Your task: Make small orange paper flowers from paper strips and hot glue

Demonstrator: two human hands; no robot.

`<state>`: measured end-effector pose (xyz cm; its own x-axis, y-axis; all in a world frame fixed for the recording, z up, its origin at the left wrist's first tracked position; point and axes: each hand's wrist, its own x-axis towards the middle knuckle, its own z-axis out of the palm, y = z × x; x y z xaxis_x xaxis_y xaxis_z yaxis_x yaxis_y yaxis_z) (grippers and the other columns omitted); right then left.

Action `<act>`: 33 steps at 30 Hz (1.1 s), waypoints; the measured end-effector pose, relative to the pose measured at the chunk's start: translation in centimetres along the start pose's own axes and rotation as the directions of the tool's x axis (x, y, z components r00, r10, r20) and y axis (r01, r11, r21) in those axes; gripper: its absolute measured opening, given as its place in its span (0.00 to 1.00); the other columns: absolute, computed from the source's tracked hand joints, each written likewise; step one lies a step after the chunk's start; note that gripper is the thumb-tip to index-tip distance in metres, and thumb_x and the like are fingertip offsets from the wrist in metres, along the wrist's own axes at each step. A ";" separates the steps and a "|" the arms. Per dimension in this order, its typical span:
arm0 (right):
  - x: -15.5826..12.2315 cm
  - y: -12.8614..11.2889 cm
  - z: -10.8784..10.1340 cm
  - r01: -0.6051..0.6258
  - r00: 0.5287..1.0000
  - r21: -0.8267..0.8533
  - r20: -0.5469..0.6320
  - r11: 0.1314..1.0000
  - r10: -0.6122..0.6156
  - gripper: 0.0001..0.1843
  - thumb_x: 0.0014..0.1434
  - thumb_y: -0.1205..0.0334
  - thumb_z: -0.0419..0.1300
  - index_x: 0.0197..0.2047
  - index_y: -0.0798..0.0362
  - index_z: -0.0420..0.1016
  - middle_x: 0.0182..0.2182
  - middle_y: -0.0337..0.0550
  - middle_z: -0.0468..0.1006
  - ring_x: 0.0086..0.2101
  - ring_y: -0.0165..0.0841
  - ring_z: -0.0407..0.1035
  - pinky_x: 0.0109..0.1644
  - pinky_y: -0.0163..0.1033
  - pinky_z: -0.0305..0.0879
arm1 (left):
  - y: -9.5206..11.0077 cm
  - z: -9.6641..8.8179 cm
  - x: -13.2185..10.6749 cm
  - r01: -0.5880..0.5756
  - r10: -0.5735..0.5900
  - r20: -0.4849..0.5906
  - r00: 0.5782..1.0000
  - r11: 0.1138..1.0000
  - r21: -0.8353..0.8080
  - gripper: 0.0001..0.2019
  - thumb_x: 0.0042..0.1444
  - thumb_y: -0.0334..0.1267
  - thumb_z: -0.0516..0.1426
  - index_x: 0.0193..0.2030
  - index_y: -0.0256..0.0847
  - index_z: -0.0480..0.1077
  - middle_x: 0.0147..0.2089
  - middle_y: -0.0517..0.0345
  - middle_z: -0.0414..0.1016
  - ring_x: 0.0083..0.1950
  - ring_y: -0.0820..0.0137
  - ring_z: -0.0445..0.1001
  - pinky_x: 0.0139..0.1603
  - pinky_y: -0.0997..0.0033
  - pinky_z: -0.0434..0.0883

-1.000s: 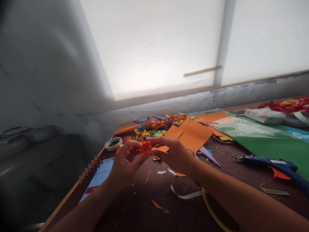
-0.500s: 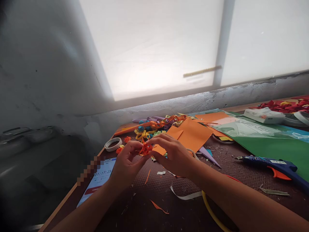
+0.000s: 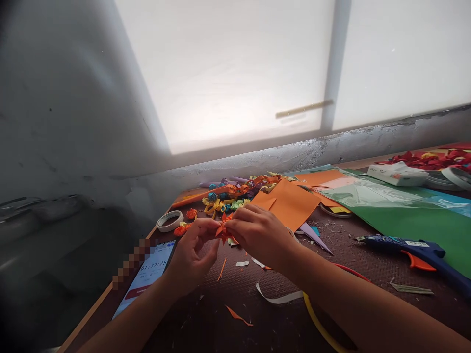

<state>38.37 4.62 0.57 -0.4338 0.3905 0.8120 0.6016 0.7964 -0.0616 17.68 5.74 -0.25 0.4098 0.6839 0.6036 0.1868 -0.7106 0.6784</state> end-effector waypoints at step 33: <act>0.3 -1.9 1.4 -0.586 0.791 0.417 0.108 0.695 0.602 0.08 0.59 0.55 0.68 0.34 0.49 0.84 0.36 0.42 0.84 0.37 0.37 0.78 0.41 0.39 0.72 | -0.4 0.7 0.0 -0.148 0.251 -0.161 0.954 0.868 0.475 0.05 0.62 0.31 0.59 0.34 0.41 0.73 0.42 0.53 0.82 0.46 0.65 0.82 0.46 0.67 0.78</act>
<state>36.13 3.87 0.06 -0.0531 0.8384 0.5424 0.3921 0.5171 -0.7608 18.25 5.94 -0.80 0.2939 0.5007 0.8142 0.5251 -0.7963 0.3002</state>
